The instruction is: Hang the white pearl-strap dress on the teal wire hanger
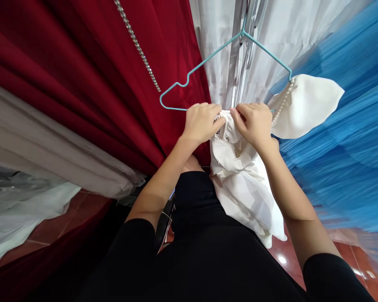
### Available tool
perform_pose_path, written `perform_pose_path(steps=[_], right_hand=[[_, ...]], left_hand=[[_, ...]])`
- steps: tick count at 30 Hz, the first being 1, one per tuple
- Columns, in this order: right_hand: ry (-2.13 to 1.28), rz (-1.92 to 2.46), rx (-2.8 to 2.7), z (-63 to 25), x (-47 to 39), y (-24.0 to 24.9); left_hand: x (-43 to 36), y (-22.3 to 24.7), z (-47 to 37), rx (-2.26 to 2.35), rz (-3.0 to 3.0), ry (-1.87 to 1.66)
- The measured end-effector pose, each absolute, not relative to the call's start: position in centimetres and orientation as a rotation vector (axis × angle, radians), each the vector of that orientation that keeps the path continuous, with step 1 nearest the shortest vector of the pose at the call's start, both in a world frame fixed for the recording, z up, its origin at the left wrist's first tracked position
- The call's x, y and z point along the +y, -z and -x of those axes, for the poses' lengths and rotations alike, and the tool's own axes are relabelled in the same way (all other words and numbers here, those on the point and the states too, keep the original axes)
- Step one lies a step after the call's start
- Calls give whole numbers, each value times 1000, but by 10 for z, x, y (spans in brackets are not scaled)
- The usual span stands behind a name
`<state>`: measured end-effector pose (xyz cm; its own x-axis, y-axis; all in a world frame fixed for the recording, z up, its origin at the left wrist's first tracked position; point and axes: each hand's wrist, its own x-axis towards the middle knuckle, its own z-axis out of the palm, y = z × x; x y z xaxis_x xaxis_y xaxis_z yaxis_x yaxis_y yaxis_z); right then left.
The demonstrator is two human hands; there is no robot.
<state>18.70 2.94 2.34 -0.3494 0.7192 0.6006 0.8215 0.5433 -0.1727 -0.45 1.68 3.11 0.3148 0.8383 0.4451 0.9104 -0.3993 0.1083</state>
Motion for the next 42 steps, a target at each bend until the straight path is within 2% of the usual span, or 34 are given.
perform_pose_path(steps=[4, 10, 16, 20, 24, 27, 31, 33, 36, 38, 42], right_hand=[[167, 1082, -2100, -192, 25, -26], [430, 1092, -1609, -237, 40, -51], [189, 1384, -1833, -276, 64, -81], [191, 1303, -1718, -292, 81, -93], [349, 1318, -1425, -324, 106, -67], [317, 1372, -1355, -341, 106, -30], [85, 1397, -1696, -324, 67, 2], [7, 1189, -2016, -302, 43, 3], [223, 964, -2169, -266, 23, -11], [329, 970, -2139, -247, 25, -24], [254, 1088, -2099, -223, 58, -36]], left_hand=[[12, -23, 3, -1584, 2306, 704], [12, -29, 2, -1620, 2334, 754], [11, -41, 16, -1739, 2358, 744], [11, -49, 24, -1740, 2399, 737], [10, -49, 21, -1701, 2365, 680], [10, -47, 17, -1725, 2364, 675], [17, -43, 17, -1743, 2357, 674], [21, -40, 16, -1713, 2369, 685], [22, -38, 14, -1662, 2397, 692], [19, -39, 12, -1649, 2414, 666], [9, -44, 13, -1689, 2401, 611]])
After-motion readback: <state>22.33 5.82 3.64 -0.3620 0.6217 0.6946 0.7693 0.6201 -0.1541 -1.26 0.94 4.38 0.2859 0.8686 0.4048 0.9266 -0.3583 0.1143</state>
